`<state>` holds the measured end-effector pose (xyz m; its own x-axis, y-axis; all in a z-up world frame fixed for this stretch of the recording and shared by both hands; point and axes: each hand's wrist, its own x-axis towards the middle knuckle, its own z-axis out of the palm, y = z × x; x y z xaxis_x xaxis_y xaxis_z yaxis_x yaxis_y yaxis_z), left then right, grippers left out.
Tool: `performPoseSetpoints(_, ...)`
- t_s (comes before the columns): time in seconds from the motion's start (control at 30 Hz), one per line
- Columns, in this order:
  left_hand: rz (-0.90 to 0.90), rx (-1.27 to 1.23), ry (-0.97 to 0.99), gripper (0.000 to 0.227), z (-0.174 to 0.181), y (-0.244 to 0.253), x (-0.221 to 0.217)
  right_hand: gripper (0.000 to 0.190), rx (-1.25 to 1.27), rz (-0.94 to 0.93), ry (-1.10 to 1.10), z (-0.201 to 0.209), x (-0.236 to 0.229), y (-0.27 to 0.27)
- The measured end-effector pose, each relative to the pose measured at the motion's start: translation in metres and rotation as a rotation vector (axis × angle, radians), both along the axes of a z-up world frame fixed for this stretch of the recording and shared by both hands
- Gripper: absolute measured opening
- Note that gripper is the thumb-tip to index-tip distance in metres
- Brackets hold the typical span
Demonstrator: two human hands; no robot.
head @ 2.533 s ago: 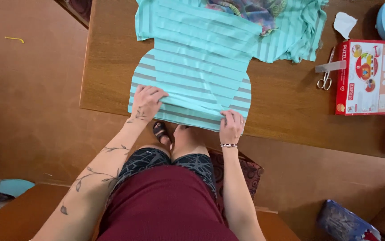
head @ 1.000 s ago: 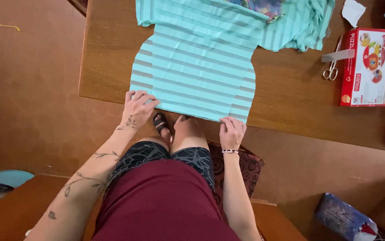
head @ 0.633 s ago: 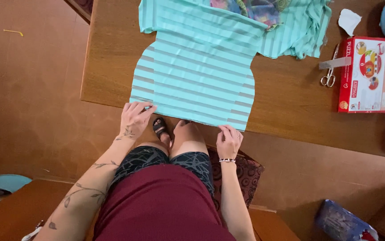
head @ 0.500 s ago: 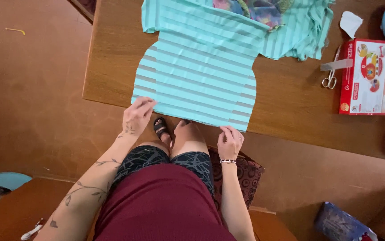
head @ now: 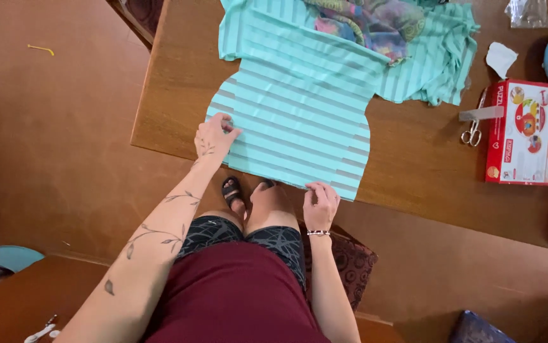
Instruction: Folding and smoothing a light blue striped garment on a wooden table
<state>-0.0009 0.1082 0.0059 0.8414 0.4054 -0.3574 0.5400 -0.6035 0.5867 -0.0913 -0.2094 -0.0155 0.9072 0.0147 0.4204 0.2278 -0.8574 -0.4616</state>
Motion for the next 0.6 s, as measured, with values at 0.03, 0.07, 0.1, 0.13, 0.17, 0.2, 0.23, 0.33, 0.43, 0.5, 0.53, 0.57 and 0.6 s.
performPoseSetpoints(0.03, 0.001, 0.002, -0.003, 0.032, -0.005, -0.001, 0.004, 0.023, 0.002, 0.001, -0.003, 0.003, 0.001, 0.002)
performPoseSetpoints(0.07, 0.017, -0.002, 0.006, 0.029, -0.01, -0.002, 0.007, 0.022, 0.017, 0.01, 0.002, 0.006, 0.001, 0.003)
performPoseSetpoints(0.1, 0.032, -0.006, 0.015, 0.027, -0.015, -0.003, 0.009, 0.021, 0.033, 0.019, 0.007, 0.009, 0.001, 0.005)
performPoseSetpoints(0.13, 0.032, -0.004, 0.014, 0.027, -0.014, -0.004, 0.01, 0.021, 0.035, 0.019, 0.006, 0.008, 0.0, 0.005)
performPoseSetpoints(0.17, 0.021, 0.025, 0.014, 0.022, -0.013, -0.004, 0.01, 0.021, 0.04, 0.005, 0.012, 0.007, -0.001, 0.006)
performPoseSetpoints(0.2, 0.008, 0.051, 0.014, 0.017, -0.013, -0.006, 0.011, 0.021, 0.043, -0.012, 0.019, 0.007, -0.002, 0.005)
performPoseSetpoints(0.23, 0.006, 0.051, 0.014, 0.017, -0.007, -0.006, 0.011, 0.021, 0.043, -0.014, 0.018, 0.008, -0.003, 0.004)
performPoseSetpoints(0.33, -0.026, 0.016, 0.021, 0.013, 0.004, -0.007, 0.011, 0.022, 0.051, -0.015, 0.053, 0.008, -0.007, 0.0)
performPoseSetpoints(0.43, -0.007, -0.027, 0.003, 0.015, 0.012, -0.009, 0.012, 0.022, 0.032, -0.029, 0.044, 0.004, -0.009, -0.003)
performPoseSetpoints(0.5, 0.016, -0.054, -0.071, 0.015, 0.024, -0.01, 0.013, 0.021, 0.054, -0.028, 0.061, 0.006, -0.008, -0.004)
performPoseSetpoints(0.53, 0.016, -0.053, -0.07, 0.015, 0.025, -0.009, 0.014, 0.021, 0.055, -0.028, 0.062, 0.006, -0.008, -0.004)
performPoseSetpoints(0.57, 0.005, -0.043, -0.083, 0.014, 0.026, -0.009, 0.014, 0.022, 0.062, -0.027, 0.066, 0.007, -0.008, -0.004)
performPoseSetpoints(0.6, -0.005, -0.033, -0.097, 0.014, 0.026, -0.007, 0.014, 0.022, 0.069, -0.026, 0.07, 0.007, -0.007, -0.004)
